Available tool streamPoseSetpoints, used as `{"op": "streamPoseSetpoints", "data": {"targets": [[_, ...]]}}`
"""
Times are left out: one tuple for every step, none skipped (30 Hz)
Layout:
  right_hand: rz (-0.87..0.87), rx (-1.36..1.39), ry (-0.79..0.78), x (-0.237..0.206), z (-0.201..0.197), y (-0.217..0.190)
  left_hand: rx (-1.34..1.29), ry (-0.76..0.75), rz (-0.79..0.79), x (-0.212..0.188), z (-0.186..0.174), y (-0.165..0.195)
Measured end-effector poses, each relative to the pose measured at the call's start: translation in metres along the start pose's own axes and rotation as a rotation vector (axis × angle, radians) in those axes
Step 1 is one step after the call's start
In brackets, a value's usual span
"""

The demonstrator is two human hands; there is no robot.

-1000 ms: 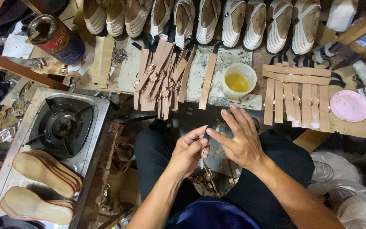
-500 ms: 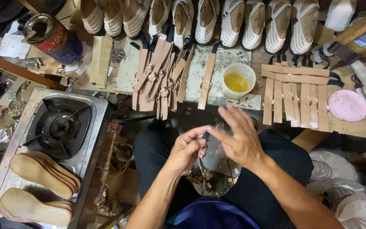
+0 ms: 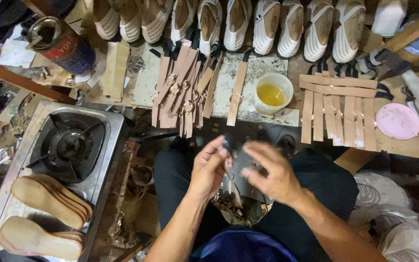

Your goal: The person sits on the floor at a workbench and assembles leather shoe straps. They take a strap, dip their fingers into a cup of yellow liquid, work the liquid along the strap, bend and fold the strap, attach it to a metal buckle ring, and lay the finished strap on the table, repeating this for strap after strap.

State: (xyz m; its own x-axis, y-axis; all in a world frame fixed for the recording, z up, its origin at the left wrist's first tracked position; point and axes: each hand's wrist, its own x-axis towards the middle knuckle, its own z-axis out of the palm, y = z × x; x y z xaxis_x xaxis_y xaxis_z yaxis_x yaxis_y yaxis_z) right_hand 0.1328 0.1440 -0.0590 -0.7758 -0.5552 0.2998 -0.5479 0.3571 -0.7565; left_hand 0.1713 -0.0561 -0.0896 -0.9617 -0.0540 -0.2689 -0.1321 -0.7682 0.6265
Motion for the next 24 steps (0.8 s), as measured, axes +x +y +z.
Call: {"op": "streamPoseSetpoints", "data": {"targets": [[0.034,0.049,-0.038,-0.004,0.007,-0.002,-0.037,0.022,0.037,0.001,0.001,0.001],[0.071,0.096,-0.073,-0.008,0.015,-0.005,-0.075,0.043,0.070,0.002,0.002,0.003],[0.111,0.141,-0.105,-0.013,0.022,-0.008,-0.114,0.061,0.099,0.003,0.002,0.005],[0.179,0.160,-0.087,-0.018,0.027,-0.009,-0.109,0.070,0.104,0.002,0.003,0.005],[0.246,0.179,-0.066,-0.020,0.030,-0.009,-0.104,0.078,0.109,0.000,0.005,0.006],[0.310,0.200,-0.045,-0.022,0.031,-0.007,-0.099,0.085,0.116,-0.001,0.006,0.007],[0.319,0.198,-0.043,-0.024,0.027,-0.005,-0.102,0.078,0.123,0.000,0.009,0.006],[0.328,0.200,-0.042,-0.026,0.020,-0.002,-0.104,0.073,0.132,0.000,0.012,0.004],[0.336,0.202,-0.042,-0.027,0.014,0.001,-0.106,0.068,0.141,0.000,0.014,0.004],[0.271,0.128,-0.002,-0.027,0.005,0.004,-0.093,0.070,0.130,0.000,0.016,0.002],[0.206,0.054,0.035,-0.028,-0.006,0.007,-0.079,0.073,0.120,-0.002,0.016,0.002],[0.140,-0.022,0.070,-0.027,-0.017,0.011,-0.066,0.076,0.112,-0.002,0.016,0.002],[0.155,-0.046,0.116,-0.029,-0.031,0.015,-0.036,0.094,0.099,-0.002,0.015,0.002],[0.172,-0.070,0.161,-0.032,-0.048,0.019,-0.006,0.114,0.085,-0.003,0.012,0.004],[0.188,-0.095,0.205,-0.033,-0.065,0.025,0.024,0.133,0.071,-0.004,0.007,0.005],[0.275,-0.070,0.232,-0.032,-0.081,0.034,0.029,0.131,0.061,-0.004,0.003,0.004],[0.362,-0.043,0.258,-0.032,-0.097,0.043,0.034,0.131,0.050,-0.006,-0.002,0.004],[0.219,-0.177,0.384,-0.033,-0.112,0.052,0.041,0.133,0.040,-0.009,-0.007,0.003],[0.068,-0.312,0.503,-0.035,-0.126,0.061,0.048,0.147,0.028,-0.012,-0.012,0.001],[0.180,-0.082,0.588,-0.036,-0.137,0.071,0.054,0.158,0.021,-0.013,-0.016,0.000],[0.290,0.152,0.666,-0.036,-0.145,0.081,0.059,0.170,0.012,-0.013,-0.019,-0.003],[0.400,0.390,0.732,-0.038,-0.149,0.089,0.054,0.169,0.000,-0.014,-0.022,-0.005],[0.427,0.421,0.767,-0.038,-0.149,0.098,0.048,0.168,-0.010,-0.014,-0.023,-0.008],[0.450,0.451,0.800,-0.036,-0.148,0.107,0.041,0.166,-0.018,-0.013,-0.024,-0.011]]}}
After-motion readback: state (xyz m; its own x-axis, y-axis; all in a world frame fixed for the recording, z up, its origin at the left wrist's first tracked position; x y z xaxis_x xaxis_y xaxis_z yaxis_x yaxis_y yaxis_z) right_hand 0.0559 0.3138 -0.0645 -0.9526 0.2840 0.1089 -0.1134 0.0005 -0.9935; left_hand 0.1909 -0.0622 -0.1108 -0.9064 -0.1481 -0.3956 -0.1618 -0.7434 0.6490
